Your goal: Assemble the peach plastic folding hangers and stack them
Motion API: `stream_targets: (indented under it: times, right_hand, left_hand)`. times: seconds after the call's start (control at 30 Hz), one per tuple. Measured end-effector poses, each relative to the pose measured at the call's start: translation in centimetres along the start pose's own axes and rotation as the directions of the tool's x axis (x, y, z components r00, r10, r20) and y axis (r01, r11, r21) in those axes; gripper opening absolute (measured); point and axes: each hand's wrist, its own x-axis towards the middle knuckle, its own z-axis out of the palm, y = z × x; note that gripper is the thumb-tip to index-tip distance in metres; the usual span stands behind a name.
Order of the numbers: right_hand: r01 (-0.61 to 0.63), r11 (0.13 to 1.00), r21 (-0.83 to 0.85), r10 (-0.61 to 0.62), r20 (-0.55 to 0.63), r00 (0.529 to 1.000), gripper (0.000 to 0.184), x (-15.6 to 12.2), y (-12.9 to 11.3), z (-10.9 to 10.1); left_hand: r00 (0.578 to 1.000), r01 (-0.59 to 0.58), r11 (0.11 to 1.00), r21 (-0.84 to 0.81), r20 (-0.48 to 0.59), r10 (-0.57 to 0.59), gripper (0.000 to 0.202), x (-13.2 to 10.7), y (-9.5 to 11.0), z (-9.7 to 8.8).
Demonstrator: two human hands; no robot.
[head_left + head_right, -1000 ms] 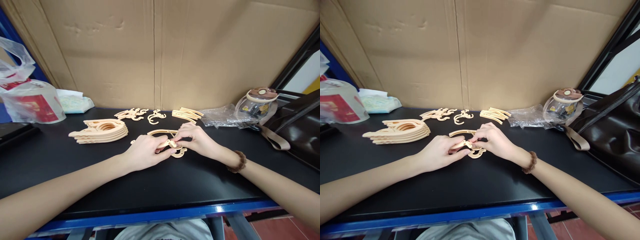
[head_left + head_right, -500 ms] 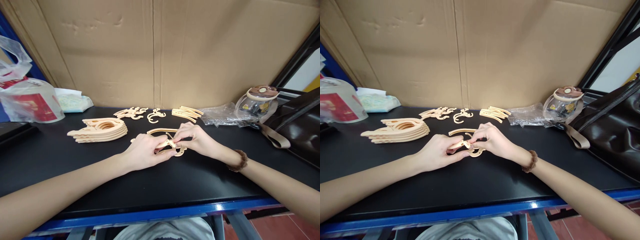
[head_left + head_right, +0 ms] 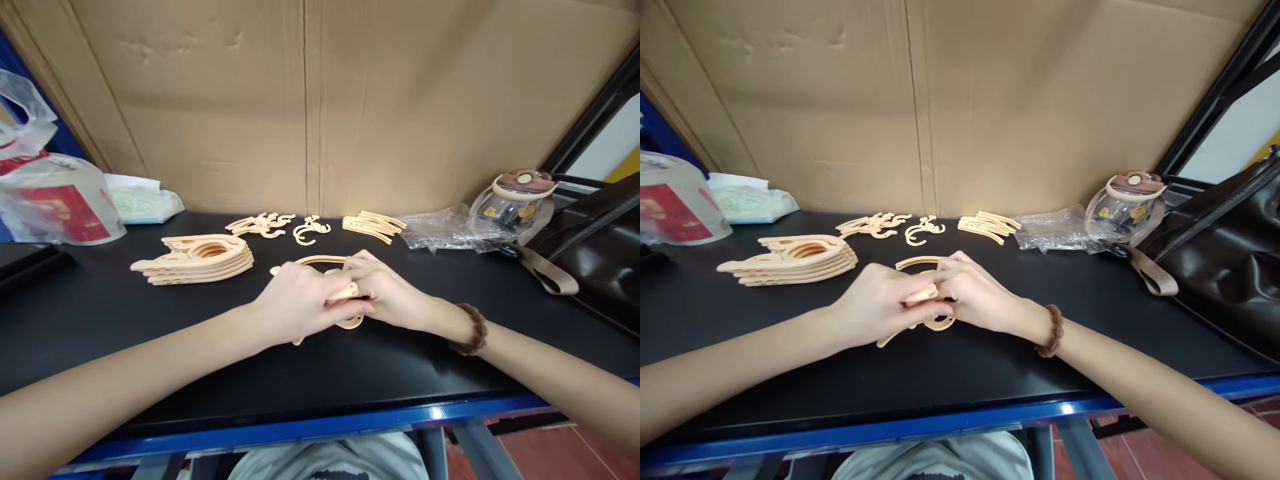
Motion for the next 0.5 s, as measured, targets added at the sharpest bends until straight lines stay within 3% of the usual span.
stream_targets:
  times: [0.13, 0.33, 0.5]
  right_hand:
    - [-0.066, 0.997, -0.045, 0.066, 0.0, 0.998, 0.013, -0.1, 0.4, -0.5]
    - [-0.141, 0.99, -0.029, 0.141, -0.027, 0.99, 0.012, -0.7, 1.9, -1.7]
    - [-0.229, 0.97, 0.081, 0.232, -0.037, 0.972, 0.011, -0.8, 2.6, -1.7]
  left_hand:
    - [0.992, 0.115, 0.993, 0.012, -0.047, -0.114, 0.047, 0.0, -0.7, -1.3]
    - [0.983, 0.147, 0.983, 0.109, 0.095, -0.157, 0.038, 0.0, -1.4, -1.1]
    - [0.971, 0.146, 0.979, 0.142, 0.17, -0.169, 0.036, 0.0, -1.4, -0.3]
